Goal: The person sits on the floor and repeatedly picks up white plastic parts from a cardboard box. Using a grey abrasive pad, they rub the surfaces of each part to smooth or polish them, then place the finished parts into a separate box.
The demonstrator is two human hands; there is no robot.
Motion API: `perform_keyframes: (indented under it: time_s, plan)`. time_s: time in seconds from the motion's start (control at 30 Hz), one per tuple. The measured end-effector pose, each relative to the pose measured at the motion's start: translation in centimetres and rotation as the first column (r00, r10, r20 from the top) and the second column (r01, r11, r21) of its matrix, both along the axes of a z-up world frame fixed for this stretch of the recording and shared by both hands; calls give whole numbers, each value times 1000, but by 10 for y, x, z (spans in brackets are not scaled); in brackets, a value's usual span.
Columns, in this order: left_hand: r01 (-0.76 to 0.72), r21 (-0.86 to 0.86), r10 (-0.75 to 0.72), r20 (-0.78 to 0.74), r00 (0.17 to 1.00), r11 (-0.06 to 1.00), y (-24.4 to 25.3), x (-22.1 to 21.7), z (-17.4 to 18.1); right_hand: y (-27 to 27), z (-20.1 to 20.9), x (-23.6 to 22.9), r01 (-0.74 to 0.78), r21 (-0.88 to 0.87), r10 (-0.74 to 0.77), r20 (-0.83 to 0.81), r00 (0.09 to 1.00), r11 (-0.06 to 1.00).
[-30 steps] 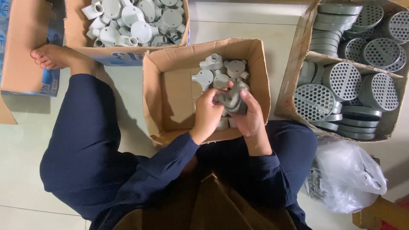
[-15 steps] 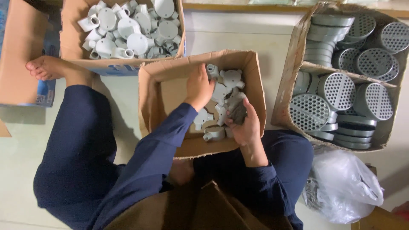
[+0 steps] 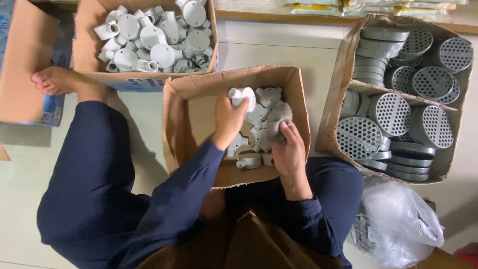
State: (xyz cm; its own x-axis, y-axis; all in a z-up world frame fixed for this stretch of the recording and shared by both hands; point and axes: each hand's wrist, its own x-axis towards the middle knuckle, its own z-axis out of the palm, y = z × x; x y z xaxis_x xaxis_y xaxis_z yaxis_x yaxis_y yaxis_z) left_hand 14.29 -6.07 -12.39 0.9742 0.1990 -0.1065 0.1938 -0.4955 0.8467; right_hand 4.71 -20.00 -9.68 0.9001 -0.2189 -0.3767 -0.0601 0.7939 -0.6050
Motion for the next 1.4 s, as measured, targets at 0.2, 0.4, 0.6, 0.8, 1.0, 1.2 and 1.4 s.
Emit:
perform_keyframes:
  time_s: [0.2, 0.4, 0.6, 0.8, 1.0, 1.2, 1.4]
  plan:
    - [-162, -752, -52, -252, 966, 639, 20, -74, 30, 37, 29, -26, 312, -903, 40, 339, 940, 296]
    - [-388, -917, -133, -398, 908, 93, 32, -107, 64, 73, 43, -50, 515, -753, 342, 397, 852, -410]
    - [-293, -918, -113, -332, 936, 267, 47, -126, 87, 69, 47, -52, 479, -743, 368, 329, 870, -467]
    - [-76, -923, -69, -110, 992, 378, 44, -136, 111, 77, 73, -61, 406, -851, 323, 301, 897, -333]
    - [-116, -943, -49, -138, 989, 312, 40, -145, 131, 81, 78, -68, 501, -781, 379, 365, 851, -372]
    - [34, -952, -75, 12, 997, 306, 50, -135, 93, 45, 99, -39, -77, -877, 259, 56, 964, 475]
    - [139, -518, -132, 50, 990, 844, 62, -147, 130, 37, 97, -35, -263, 51, 264, 0, 965, 963]
